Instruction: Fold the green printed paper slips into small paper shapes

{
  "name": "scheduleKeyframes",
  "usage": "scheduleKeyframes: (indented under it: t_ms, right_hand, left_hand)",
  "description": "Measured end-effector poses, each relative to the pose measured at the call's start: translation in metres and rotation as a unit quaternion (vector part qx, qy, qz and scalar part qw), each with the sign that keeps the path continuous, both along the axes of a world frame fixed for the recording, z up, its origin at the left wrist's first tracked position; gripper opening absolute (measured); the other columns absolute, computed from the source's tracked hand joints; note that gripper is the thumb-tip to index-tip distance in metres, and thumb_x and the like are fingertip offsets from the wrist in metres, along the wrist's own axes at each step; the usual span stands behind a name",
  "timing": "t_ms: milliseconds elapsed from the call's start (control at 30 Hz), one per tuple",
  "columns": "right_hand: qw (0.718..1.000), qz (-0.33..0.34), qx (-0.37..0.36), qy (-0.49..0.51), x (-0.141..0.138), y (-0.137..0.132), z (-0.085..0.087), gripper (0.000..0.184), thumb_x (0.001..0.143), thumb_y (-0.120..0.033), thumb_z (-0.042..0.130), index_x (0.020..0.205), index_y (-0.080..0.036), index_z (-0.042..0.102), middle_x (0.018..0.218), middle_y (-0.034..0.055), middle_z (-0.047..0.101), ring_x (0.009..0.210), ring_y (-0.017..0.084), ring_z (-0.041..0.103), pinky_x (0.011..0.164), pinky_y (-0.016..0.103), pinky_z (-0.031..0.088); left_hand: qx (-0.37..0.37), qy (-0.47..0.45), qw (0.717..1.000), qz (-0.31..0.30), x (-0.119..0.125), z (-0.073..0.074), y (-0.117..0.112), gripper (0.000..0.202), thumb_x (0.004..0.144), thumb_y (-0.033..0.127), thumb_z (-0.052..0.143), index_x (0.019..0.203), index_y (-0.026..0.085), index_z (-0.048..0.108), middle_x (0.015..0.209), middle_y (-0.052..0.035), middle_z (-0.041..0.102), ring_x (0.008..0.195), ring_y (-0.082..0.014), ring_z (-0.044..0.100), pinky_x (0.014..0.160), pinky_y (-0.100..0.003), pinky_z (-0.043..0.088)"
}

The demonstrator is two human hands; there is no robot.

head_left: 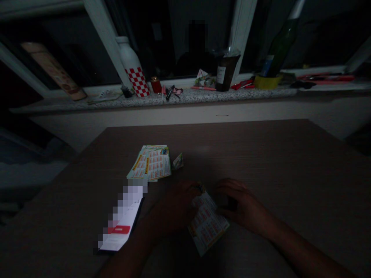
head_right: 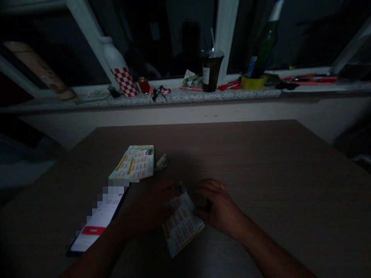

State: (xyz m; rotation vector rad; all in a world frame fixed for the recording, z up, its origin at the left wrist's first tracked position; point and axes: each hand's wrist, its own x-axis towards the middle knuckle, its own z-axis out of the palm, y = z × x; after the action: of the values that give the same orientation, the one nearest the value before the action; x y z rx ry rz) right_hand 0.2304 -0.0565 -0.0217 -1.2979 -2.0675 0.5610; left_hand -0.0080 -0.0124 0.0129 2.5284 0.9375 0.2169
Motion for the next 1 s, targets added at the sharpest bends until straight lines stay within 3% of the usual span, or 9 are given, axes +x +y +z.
scheduleKeyframes:
  t_ms: [200,333,633,1000]
  right_hand:
    - [0.999,0.039,-0.022,-0.019,0.007,-0.001,0.0,0.06,0.067,-0.025,0.079,0.121,-0.027,0.056,0.124,0.0057,0.057,0.118,0.025,0.05,0.101,0.044,0.039]
    - [0.999,0.024,-0.024,-0.021,0.009,-0.001,-0.002,0.055,0.068,-0.027,0.078,0.12,-0.026,0.057,0.125,0.0065,0.057,0.119,0.026,0.049,0.101,0.044,0.039]
    - [0.999,0.05,-0.014,-0.011,0.01,-0.002,-0.001,0.07,0.059,-0.028,0.083,0.124,-0.026,0.056,0.126,0.0084,0.057,0.119,0.028,0.05,0.101,0.046,0.039]
    - [0.999,0.024,-0.023,0.017,0.007,0.0,0.001,0.059,0.069,-0.033,0.078,0.123,-0.028,0.056,0.122,0.0079,0.06,0.115,0.028,0.054,0.098,0.047,0.042]
  left_hand:
    - [0.04,0.014,0.998,0.038,0.009,-0.013,-0.002,0.046,0.083,0.023,0.06,0.128,0.022,0.049,0.139,-0.0089,0.044,0.128,-0.0252,0.041,0.107,-0.043,0.037]
    - [0.065,0.01,0.995,0.074,0.012,-0.016,-0.001,0.045,0.086,0.027,0.057,0.129,0.021,0.048,0.138,-0.0108,0.044,0.128,-0.027,0.04,0.107,-0.045,0.036]
    - [0.082,-0.001,0.994,0.075,0.011,-0.018,0.003,0.038,0.086,0.026,0.057,0.122,0.02,0.052,0.13,-0.0091,0.05,0.121,-0.0249,0.045,0.103,-0.043,0.039]
    - [0.087,0.049,0.991,0.091,0.013,-0.005,0.003,0.026,0.088,0.024,0.051,0.113,0.018,0.058,0.114,-0.0103,0.055,0.107,-0.0258,0.051,0.091,-0.042,0.046]
